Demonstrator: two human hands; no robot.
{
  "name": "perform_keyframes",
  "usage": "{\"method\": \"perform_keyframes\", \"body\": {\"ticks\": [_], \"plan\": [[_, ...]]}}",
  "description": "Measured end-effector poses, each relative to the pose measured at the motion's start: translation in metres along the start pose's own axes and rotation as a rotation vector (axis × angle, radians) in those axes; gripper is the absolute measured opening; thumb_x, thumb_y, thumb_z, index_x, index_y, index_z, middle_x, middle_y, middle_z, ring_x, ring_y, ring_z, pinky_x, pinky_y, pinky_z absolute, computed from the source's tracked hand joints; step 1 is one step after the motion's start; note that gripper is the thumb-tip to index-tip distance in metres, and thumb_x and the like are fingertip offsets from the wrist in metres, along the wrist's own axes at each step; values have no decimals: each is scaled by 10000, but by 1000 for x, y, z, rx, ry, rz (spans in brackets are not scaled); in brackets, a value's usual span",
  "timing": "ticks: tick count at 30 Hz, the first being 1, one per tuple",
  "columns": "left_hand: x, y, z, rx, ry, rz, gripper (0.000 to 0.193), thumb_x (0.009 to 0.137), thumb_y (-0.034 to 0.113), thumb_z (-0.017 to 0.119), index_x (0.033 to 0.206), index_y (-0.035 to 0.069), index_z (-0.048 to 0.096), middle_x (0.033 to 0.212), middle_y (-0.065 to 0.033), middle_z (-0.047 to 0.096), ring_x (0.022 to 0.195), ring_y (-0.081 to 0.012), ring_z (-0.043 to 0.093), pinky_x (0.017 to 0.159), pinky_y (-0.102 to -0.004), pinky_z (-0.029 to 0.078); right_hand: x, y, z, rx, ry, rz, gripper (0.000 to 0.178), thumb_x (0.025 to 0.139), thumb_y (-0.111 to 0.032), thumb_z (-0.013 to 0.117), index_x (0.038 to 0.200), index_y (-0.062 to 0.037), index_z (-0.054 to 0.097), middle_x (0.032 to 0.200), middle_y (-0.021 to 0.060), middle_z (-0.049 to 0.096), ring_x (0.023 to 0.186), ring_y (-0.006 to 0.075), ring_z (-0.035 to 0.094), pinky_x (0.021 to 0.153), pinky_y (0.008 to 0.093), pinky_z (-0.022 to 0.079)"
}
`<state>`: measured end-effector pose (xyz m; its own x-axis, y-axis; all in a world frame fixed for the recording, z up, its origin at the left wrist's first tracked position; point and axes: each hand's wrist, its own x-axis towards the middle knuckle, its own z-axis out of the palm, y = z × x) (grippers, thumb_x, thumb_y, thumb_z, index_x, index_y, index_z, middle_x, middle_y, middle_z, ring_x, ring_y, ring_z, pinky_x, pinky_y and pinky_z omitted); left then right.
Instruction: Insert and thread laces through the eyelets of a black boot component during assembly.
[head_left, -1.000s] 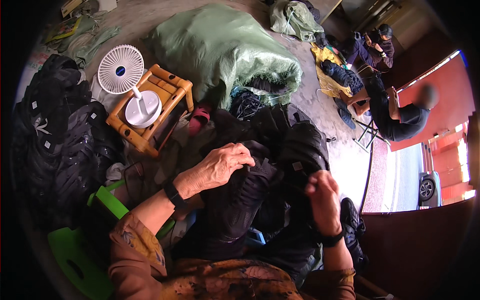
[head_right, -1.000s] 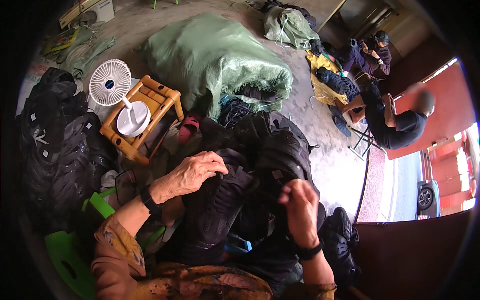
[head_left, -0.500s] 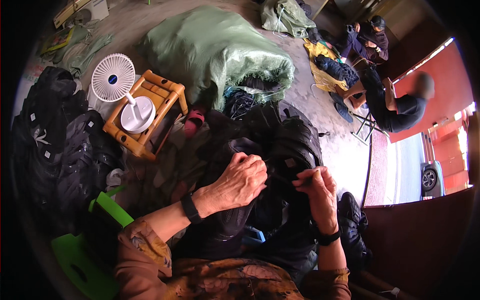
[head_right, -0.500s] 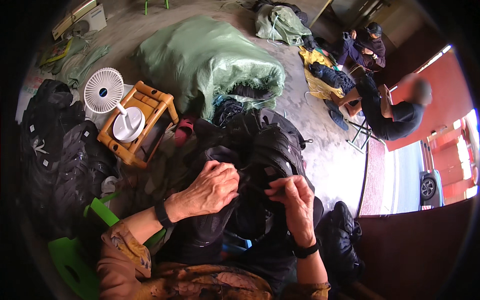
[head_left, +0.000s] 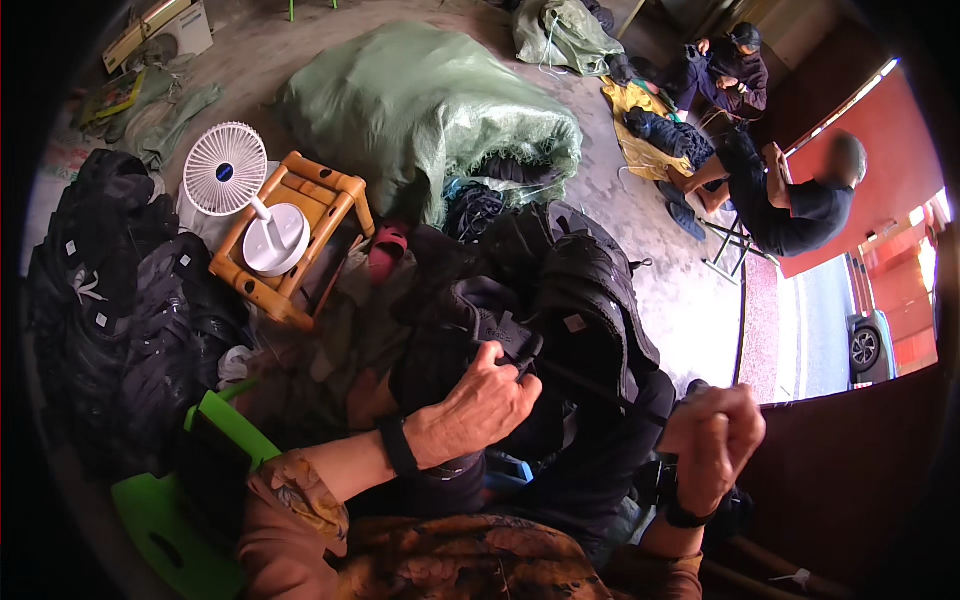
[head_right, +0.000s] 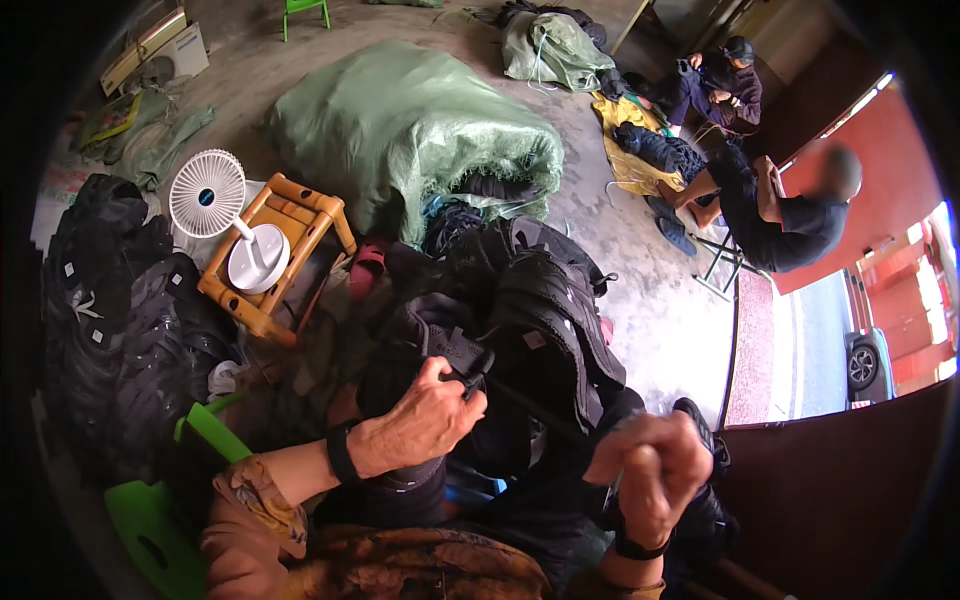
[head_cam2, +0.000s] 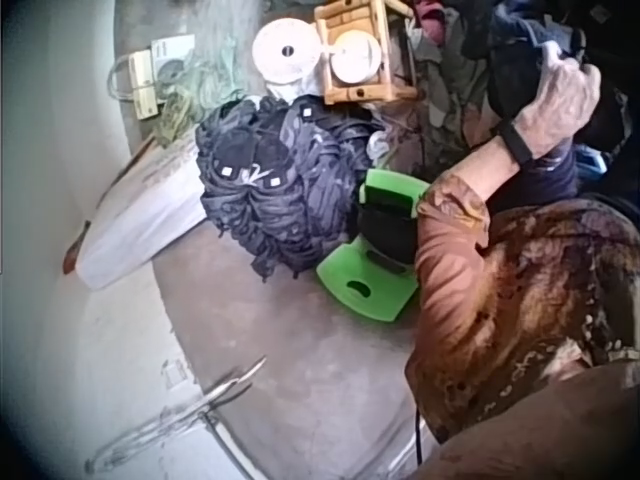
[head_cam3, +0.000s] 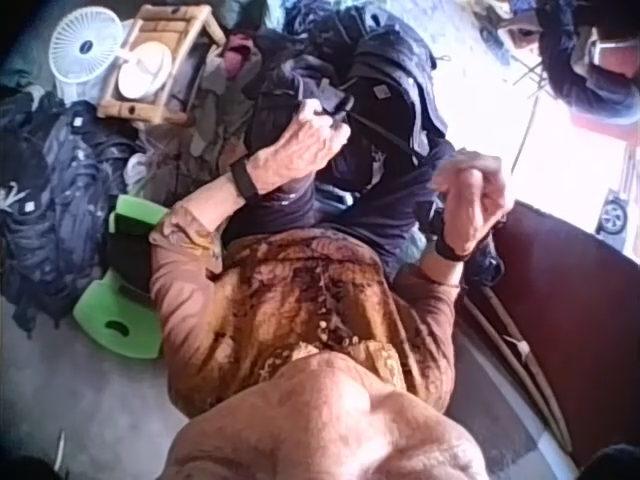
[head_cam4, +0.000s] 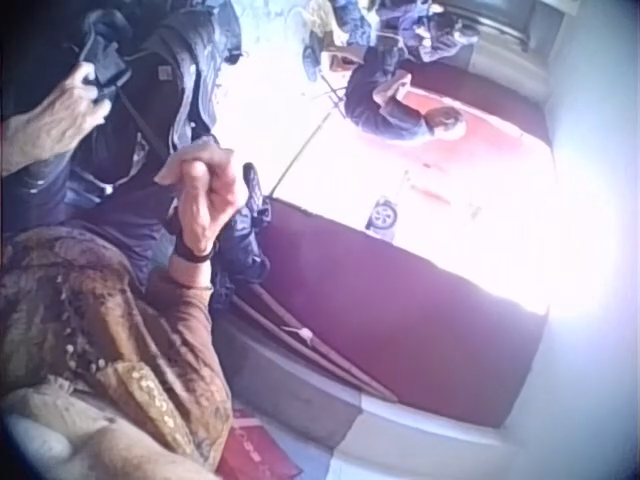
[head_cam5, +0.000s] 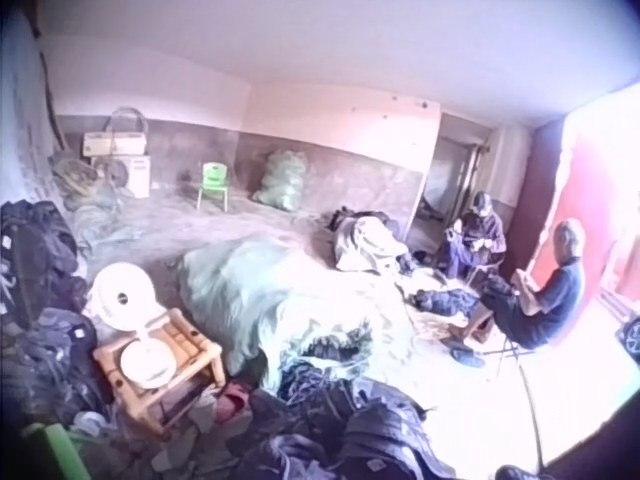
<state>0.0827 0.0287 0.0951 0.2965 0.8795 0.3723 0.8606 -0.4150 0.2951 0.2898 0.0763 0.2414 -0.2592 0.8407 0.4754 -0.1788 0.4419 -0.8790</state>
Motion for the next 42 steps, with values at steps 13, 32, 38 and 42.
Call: {"method": "perform_keyframes", "body": {"ticks": [13, 32, 38, 42], "plan": [[-3, -78, -56, -291, 182, -237, 481, 773, 50, 712, 1241, 92, 607, 1342, -102, 554, 1242, -299, 512, 1039, -416, 391, 16, 115, 65, -704, -475, 47, 122, 855, -52, 650, 973, -59, 680, 786, 128, 672, 690, 285, 682, 592, 347, 525], [-34, -94, -22, -524, 24, -136, 1015, 501, 89, 910, 1338, 59, 338, 1415, -168, 361, 1400, -380, 312, 1159, -433, 317, 14, 137, 32, -1312, -217, -68, 113, 862, -53, 605, 958, -72, 660, 715, 60, 650, 619, 182, 637, 542, 333, 477], [-33, -96, -36, -673, -20, -212, 987, 662, 102, 828, 1461, 15, 256, 1508, -162, 315, 1436, -315, 275, 1174, -411, 258, -43, 121, -65, -897, 183, 326, 153, 946, -97, 576, 1068, -18, 624, 669, 64, 621, 581, 122, 608, 517, 271, 484], [-48, -115, -24, -1189, 249, -697, 531, 914, 147, 620, 1399, 34, 433, 1401, -115, 484, 1335, -221, 421, 1101, -345, 332, -55, 115, -31, -898, 147, 153, 367, 891, -37, 613, 1257, -40, 582, 1107, 156, 619, 975, 237, 622, 805, 343, 524]]}}
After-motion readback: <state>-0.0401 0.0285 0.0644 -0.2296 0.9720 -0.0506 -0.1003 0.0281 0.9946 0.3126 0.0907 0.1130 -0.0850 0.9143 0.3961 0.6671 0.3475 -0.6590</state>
